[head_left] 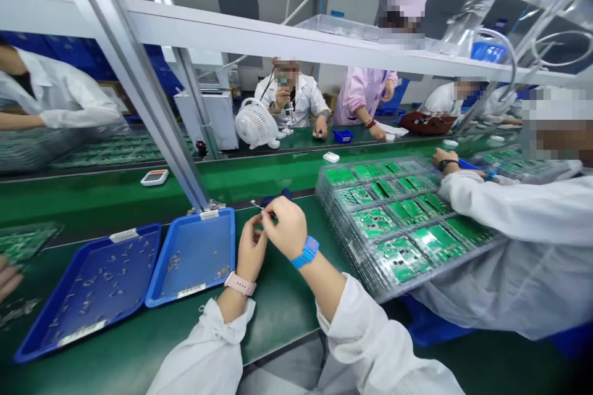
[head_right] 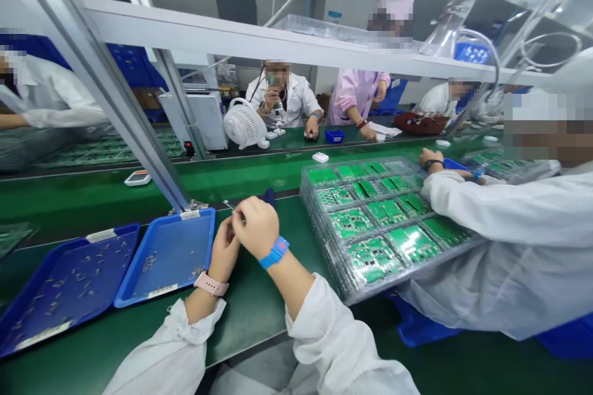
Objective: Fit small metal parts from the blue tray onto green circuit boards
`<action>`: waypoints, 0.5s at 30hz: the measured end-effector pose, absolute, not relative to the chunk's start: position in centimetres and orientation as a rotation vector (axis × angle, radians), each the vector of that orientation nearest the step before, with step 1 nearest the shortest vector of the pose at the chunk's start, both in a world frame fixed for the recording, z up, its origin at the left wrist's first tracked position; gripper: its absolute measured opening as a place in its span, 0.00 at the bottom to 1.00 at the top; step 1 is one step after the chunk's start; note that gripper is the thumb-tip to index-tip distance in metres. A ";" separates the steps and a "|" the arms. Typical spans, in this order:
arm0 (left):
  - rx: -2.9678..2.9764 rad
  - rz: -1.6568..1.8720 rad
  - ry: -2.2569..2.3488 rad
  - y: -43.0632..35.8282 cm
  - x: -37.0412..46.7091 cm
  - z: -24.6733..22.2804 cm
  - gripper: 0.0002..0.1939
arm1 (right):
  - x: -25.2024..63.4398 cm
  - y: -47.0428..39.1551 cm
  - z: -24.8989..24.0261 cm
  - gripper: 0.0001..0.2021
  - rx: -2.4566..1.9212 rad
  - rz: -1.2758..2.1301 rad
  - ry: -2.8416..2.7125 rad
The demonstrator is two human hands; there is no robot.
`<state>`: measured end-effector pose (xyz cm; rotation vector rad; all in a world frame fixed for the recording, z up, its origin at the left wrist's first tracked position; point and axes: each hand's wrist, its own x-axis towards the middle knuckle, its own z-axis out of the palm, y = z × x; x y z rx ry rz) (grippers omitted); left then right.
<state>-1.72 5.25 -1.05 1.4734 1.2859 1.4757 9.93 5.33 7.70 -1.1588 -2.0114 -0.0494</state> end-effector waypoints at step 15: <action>0.783 1.499 1.023 5.5 -1.5 -1.5 0.16 | 13.7 7.3 1.0 0.07 -0.861 0.216 -2.006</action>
